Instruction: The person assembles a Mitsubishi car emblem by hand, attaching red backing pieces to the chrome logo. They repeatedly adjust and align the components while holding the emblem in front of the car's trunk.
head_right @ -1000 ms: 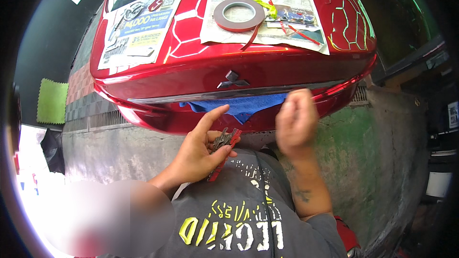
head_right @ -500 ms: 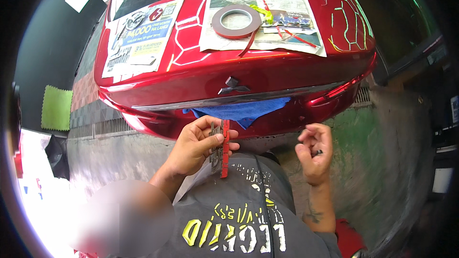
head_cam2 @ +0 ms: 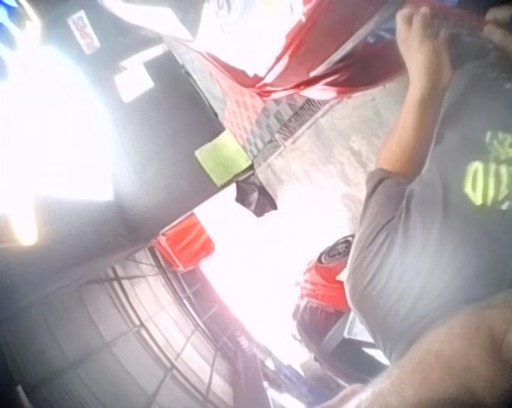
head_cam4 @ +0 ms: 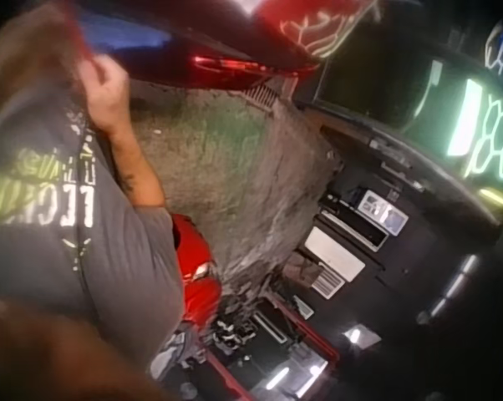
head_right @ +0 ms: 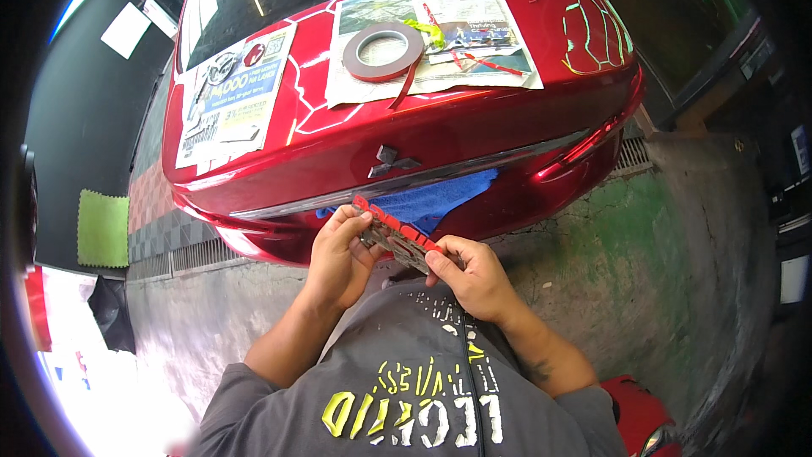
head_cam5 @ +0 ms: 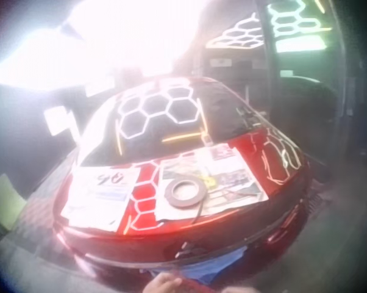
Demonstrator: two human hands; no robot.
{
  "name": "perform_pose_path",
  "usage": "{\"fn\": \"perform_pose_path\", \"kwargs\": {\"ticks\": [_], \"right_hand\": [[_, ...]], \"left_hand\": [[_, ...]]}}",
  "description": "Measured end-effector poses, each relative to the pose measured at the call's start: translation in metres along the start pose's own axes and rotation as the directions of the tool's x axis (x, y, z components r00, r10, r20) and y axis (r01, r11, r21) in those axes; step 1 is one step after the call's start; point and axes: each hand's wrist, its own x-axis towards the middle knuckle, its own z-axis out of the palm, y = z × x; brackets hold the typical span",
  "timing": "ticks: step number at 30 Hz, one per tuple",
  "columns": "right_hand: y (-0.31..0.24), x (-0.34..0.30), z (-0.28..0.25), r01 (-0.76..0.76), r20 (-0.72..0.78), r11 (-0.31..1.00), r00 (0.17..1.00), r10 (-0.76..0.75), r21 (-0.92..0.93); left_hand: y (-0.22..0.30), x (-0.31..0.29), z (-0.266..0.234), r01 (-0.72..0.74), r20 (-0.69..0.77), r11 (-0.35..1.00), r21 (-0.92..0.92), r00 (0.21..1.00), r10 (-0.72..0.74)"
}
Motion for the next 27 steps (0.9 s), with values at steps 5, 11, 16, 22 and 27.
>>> {"fn": "perform_pose_path", "kwargs": {"ticks": [5,11,16,22,27], "right_hand": [[0.006,0.001,-0.003,0.041,-0.050,0.999,0.998,-0.043,-0.032],[0.000,0.002,-0.007,0.071,-0.052,0.997,0.996,-0.071,0.000],[-0.004,-0.001,-0.009,0.052,-0.034,0.998,0.998,-0.050,0.045],[0.000,0.000,-0.010,0.073,-0.073,0.997,0.995,-0.071,0.033],[0.000,0.001,-0.009,0.105,-0.032,0.989,0.994,-0.109,-0.109]], "left_hand": [[0.004,-0.010,-0.002,-0.036,0.025,0.994,0.100,0.999,0.034],[-0.003,-0.015,-0.011,-0.070,0.051,0.987,0.144,0.997,0.063],[-0.010,-0.017,-0.011,-0.024,0.031,0.999,0.049,0.999,0.022],[-0.012,-0.020,-0.004,0.066,0.063,0.996,-0.053,0.996,-0.063],[-0.018,-0.017,-0.003,0.116,0.037,0.991,0.070,0.992,-0.119]]}}
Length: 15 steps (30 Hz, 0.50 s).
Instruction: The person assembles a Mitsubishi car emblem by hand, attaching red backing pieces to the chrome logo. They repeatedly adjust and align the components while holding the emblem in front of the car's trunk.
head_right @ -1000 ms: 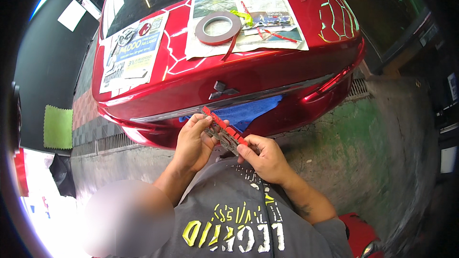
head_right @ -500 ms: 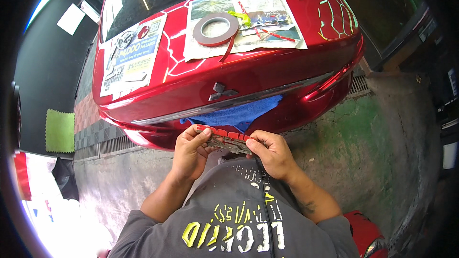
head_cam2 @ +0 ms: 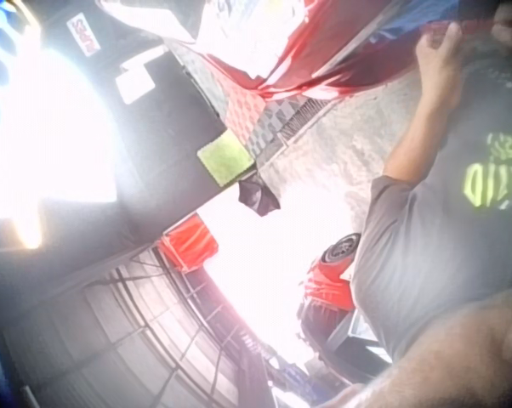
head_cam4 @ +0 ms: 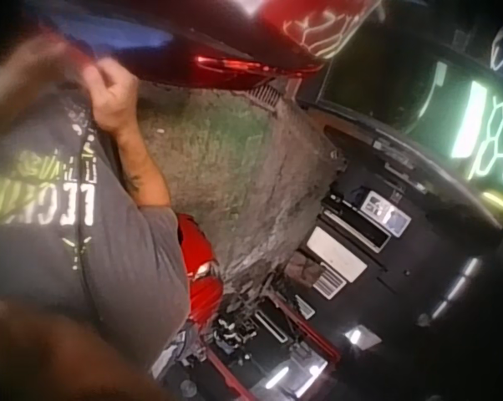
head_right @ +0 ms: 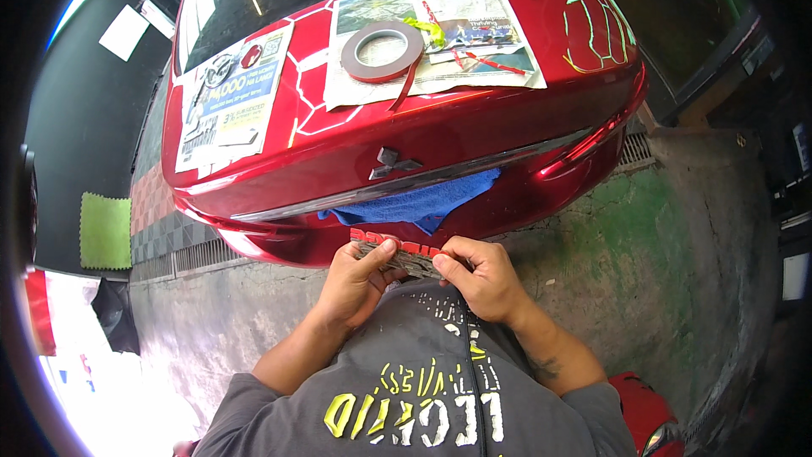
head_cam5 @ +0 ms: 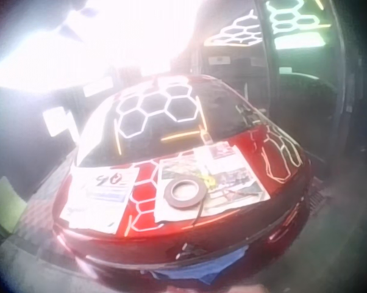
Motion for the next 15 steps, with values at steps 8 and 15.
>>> {"fn": "perform_pose_path", "kwargs": {"ticks": [8,15], "right_hand": [[-0.003,0.006,0.002,-0.085,0.040,0.984,0.996,0.079,0.155],[0.005,0.007,0.005,-0.097,0.002,0.979,0.995,0.098,0.180]], "left_hand": [[-0.006,0.007,-0.009,-0.071,-0.002,0.997,-0.020,0.997,0.071],[0.001,0.008,-0.007,-0.002,0.002,1.000,-0.031,1.000,0.002]]}}
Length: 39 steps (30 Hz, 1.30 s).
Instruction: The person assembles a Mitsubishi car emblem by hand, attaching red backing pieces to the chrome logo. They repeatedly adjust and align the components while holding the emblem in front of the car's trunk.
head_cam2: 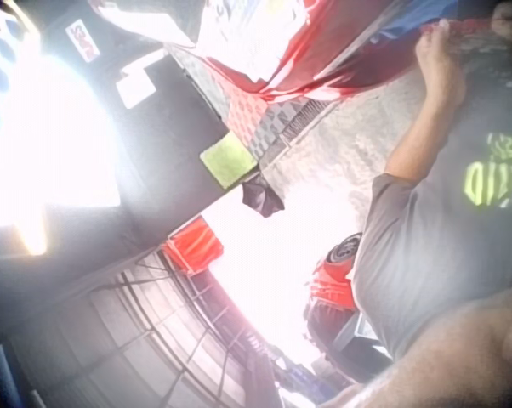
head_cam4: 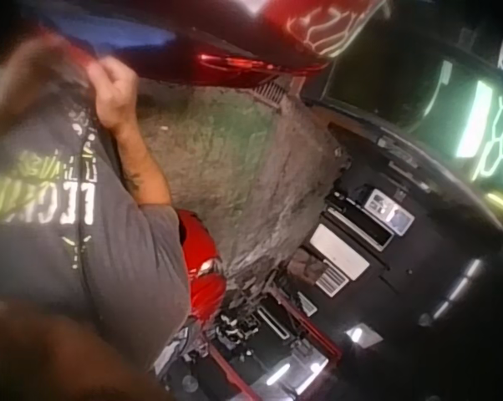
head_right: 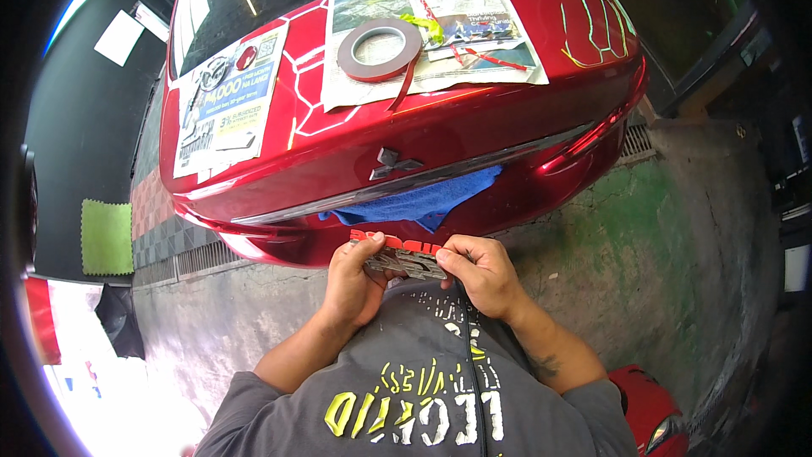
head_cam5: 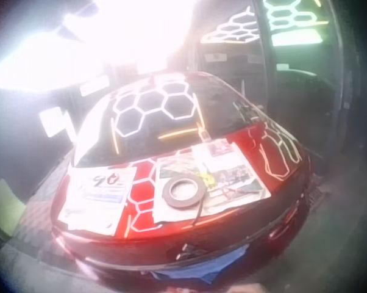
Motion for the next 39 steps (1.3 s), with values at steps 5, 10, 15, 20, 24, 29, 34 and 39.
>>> {"fn": "perform_pose_path", "kwargs": {"ticks": [5,10,15,20,24,29,34,39], "right_hand": [[-0.009,-0.002,0.004,-0.012,0.022,1.000,1.000,0.012,-0.026],[-0.011,-0.005,0.009,-0.035,0.084,0.998,0.996,0.030,0.058],[-0.002,-0.005,0.016,0.089,-0.074,0.996,0.993,-0.086,0.029],[0.002,0.001,0.010,0.576,-0.098,0.556,0.636,-0.765,-0.600],[-0.001,-0.009,0.003,0.497,0.123,0.181,0.519,-0.846,-0.848],[0.003,-0.016,-0.002,0.523,0.211,0.080,0.473,-0.856,-0.848],[0.006,-0.020,-0.004,0.535,0.212,0.089,0.475,-0.854,-0.840],[0.003,-0.024,-0.004,0.540,0.203,0.116,0.494,-0.845,-0.833]], "left_hand": [[-0.001,-0.001,0.002,-0.063,-0.069,0.996,0.069,0.995,0.068],[-0.008,-0.004,0.001,-0.276,-0.095,0.925,0.259,0.946,0.309],[-0.001,-0.006,0.000,-0.228,-0.023,0.946,0.230,0.971,0.239],[-0.005,-0.002,0.003,-0.204,-0.043,0.979,0.014,0.978,0.205],[-0.009,-0.008,-0.004,-0.204,0.172,0.978,-0.035,0.963,0.207],[-0.005,-0.016,0.006,-0.212,0.224,0.977,-0.020,0.951,0.211],[-0.009,-0.017,0.007,-0.203,0.189,0.979,-0.015,0.961,0.202],[-0.006,-0.021,0.013,-0.187,0.170,0.982,0.034,0.969,0.178]]}}
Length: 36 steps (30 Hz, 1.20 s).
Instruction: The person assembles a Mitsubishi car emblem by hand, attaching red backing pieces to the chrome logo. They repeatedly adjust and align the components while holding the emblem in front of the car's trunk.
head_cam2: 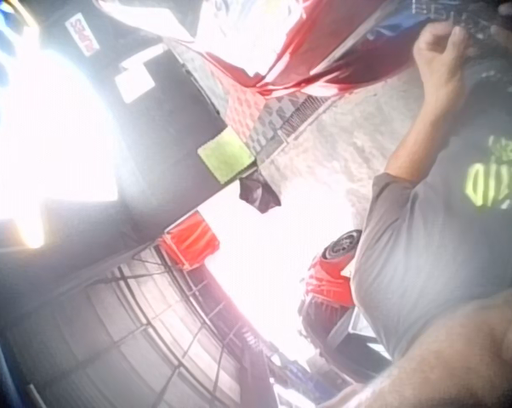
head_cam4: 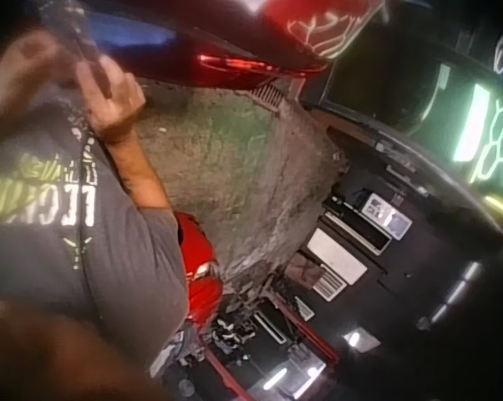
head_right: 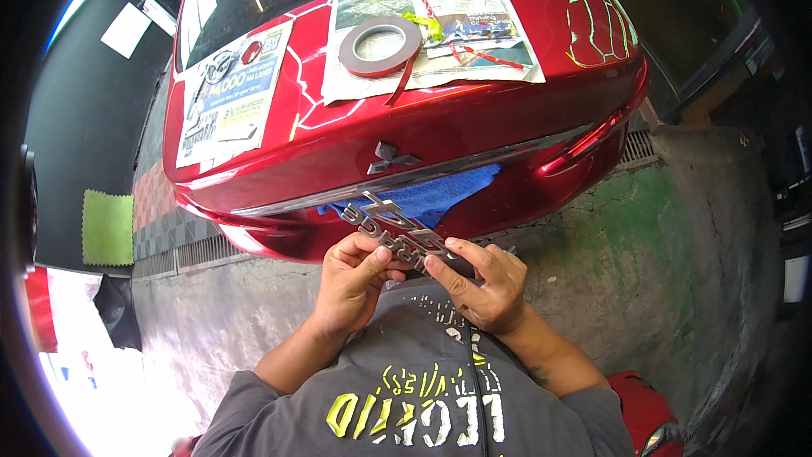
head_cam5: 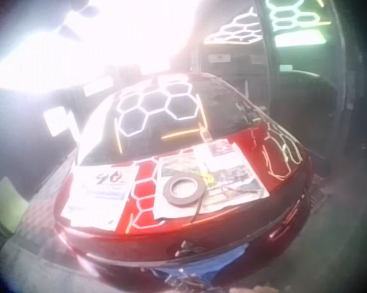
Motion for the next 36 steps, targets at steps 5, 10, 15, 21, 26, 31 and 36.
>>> {"fn": "perform_pose_path", "kwargs": {"ticks": [5,10,15,21,26,31,36], "right_hand": [[-0.003,0.000,0.005,-0.390,0.046,0.843,0.914,0.402,0.371],[0.000,0.002,0.001,-0.702,0.468,0.124,0.585,0.663,0.701],[-0.005,0.008,-0.003,-0.770,0.574,-0.001,0.474,0.667,0.638],[-0.007,0.012,0.000,-0.781,0.582,0.008,0.473,0.661,0.625],[-0.012,0.011,0.004,-0.759,0.561,0.061,0.531,0.635,0.649],[-0.019,0.014,0.004,-0.792,0.537,0.148,0.525,0.660,0.592],[-0.021,0.012,0.008,-0.790,0.513,0.188,0.538,0.669,0.583]], "left_hand": [[-0.011,0.005,-0.004,-0.093,0.001,0.986,0.142,0.996,0.093],[-0.017,0.010,-0.011,-0.060,-0.071,0.992,0.112,0.995,0.068],[0.000,0.016,0.008,-0.004,-0.094,0.993,0.119,0.995,0.015],[-0.001,0.020,0.008,0.015,-0.116,0.998,0.068,0.993,-0.007],[0.005,0.021,0.005,0.072,-0.111,0.997,0.011,0.991,-0.071],[0.004,0.021,-0.001,0.083,-0.104,0.996,-0.030,0.991,-0.086],[0.006,0.020,-0.003,0.062,-0.132,0.998,0.015,0.990,-0.059]]}}
